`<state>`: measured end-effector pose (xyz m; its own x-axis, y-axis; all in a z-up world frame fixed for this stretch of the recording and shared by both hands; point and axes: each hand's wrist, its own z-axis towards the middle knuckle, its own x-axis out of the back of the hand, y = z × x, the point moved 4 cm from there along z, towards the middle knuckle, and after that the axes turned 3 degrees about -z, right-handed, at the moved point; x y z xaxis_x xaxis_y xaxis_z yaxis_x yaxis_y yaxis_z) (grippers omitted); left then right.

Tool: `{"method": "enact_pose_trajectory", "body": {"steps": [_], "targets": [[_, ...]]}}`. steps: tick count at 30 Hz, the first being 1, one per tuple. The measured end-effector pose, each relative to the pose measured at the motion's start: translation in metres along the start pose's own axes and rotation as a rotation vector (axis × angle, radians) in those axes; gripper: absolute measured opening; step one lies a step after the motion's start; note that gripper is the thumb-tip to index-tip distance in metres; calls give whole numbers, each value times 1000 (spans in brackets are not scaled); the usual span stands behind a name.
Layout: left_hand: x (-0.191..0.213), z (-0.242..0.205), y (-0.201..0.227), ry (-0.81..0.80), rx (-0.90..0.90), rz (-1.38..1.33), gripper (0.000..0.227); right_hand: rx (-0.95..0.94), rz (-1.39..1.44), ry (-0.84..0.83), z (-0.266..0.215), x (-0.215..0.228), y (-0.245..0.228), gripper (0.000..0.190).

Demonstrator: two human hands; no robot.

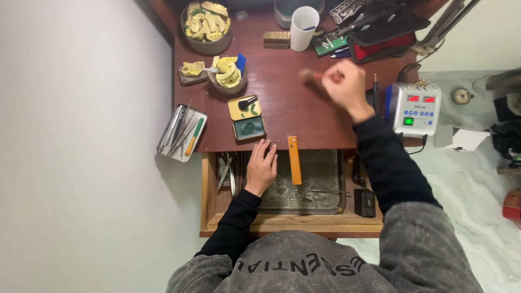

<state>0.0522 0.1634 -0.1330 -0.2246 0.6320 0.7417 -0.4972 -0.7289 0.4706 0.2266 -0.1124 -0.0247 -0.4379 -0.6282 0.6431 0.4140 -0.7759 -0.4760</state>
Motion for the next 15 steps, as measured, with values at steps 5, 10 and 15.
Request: {"method": "enact_pose_trajectory", "body": {"steps": [5, 10, 15], "targets": [[5, 2, 3, -79, 49, -50, 32, -20, 47, -12, 16, -65, 14, 6], [1, 1, -2, -94, 58, -21, 31, 2, 5, -149, -47, -15, -12, 6], [3, 1, 0, -72, 31, -14, 31, -264, 44, -400, -135, 64, -66, 7]]}}
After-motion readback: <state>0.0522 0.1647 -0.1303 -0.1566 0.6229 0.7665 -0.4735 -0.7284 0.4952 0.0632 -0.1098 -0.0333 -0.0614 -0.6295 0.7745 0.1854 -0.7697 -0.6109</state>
